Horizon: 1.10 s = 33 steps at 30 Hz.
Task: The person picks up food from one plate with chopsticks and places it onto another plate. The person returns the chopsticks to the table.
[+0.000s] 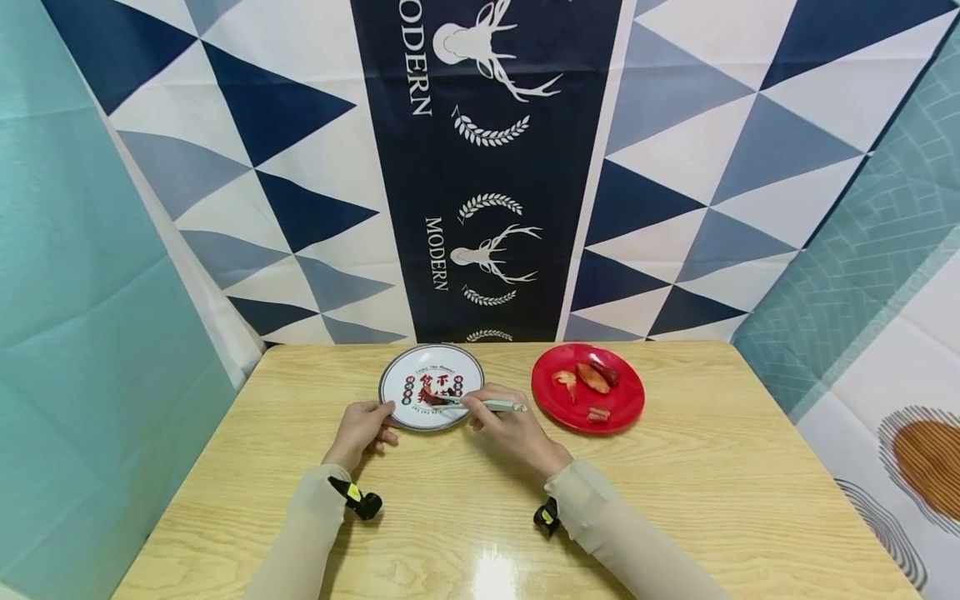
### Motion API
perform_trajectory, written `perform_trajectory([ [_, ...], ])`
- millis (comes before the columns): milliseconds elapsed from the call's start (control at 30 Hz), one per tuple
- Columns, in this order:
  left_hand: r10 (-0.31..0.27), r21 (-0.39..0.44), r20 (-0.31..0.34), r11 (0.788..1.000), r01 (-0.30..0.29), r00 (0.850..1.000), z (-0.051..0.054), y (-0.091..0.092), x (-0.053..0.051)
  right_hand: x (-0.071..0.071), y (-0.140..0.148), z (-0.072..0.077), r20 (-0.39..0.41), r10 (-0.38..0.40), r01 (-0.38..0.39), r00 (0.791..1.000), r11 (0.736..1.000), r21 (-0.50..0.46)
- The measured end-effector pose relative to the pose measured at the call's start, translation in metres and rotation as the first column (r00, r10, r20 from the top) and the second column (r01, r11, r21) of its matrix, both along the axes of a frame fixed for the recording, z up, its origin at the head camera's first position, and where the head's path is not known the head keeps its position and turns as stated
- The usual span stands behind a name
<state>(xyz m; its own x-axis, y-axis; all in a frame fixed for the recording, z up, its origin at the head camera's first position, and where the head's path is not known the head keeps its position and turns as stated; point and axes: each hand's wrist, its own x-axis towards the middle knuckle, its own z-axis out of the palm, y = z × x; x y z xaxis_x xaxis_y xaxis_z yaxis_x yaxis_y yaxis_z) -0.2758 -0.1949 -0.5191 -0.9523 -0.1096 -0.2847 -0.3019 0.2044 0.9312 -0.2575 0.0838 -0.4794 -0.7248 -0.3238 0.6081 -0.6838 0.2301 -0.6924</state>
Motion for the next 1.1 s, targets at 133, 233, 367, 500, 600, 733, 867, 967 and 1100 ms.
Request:
perform_trajectory([
  [133, 0.006, 0.008, 0.017, 1.000, -0.006, 1.000, 0.000, 0.000, 0.001, 0.008, -0.001, 0.011, -0.016, 0.022, -0.022, 1.000, 1.000, -0.012],
  [233, 0.006, 0.009, 0.027, 1.000, -0.006, 1.000, 0.000, 0.000, 0.001, 0.012, -0.002, 0.017, -0.031, 0.030, -0.030, 0.999, 0.999, -0.011],
  [367, 0.006, 0.007, 0.022, 1.000, -0.007, 1.000, 0.000, -0.001, 0.001, 0.013, -0.002, 0.019, -0.032, 0.021, -0.021, 0.999, 1.000, -0.010],
  [500, 0.005, 0.005, 0.015, 1.000, -0.005, 1.000, -0.001, -0.001, 0.000, 0.013, -0.002, 0.017, -0.045, 0.000, -0.001, 0.999, 1.000, -0.013],
  [600, 0.004, 0.008, 0.013, 1.000, -0.004, 1.000, -0.001, -0.001, 0.000, 0.013, -0.002, 0.017, -0.060, -0.006, 0.005, 0.998, 1.000, -0.013],
  [733, 0.001, 0.012, 0.010, 1.000, -0.001, 1.000, -0.002, -0.001, -0.001, 0.008, -0.001, 0.011, -0.057, -0.017, 0.017, 0.998, 1.000, -0.005],
  [867, 0.005, 0.009, 0.016, 1.000, -0.005, 1.000, -0.001, -0.001, -0.001, -0.002, 0.000, -0.001, -0.025, -0.020, 0.020, 1.000, 1.000, -0.007],
  [967, 0.006, 0.005, 0.018, 1.000, -0.006, 1.000, -0.001, -0.001, -0.001, -0.005, 0.002, -0.007, -0.008, -0.006, 0.005, 1.000, 1.000, -0.022],
  [1100, 0.005, -0.009, 0.015, 1.000, -0.005, 1.000, 0.000, -0.001, -0.001, -0.007, 0.004, -0.007, -0.009, 0.016, -0.016, 1.000, 0.999, -0.041],
])
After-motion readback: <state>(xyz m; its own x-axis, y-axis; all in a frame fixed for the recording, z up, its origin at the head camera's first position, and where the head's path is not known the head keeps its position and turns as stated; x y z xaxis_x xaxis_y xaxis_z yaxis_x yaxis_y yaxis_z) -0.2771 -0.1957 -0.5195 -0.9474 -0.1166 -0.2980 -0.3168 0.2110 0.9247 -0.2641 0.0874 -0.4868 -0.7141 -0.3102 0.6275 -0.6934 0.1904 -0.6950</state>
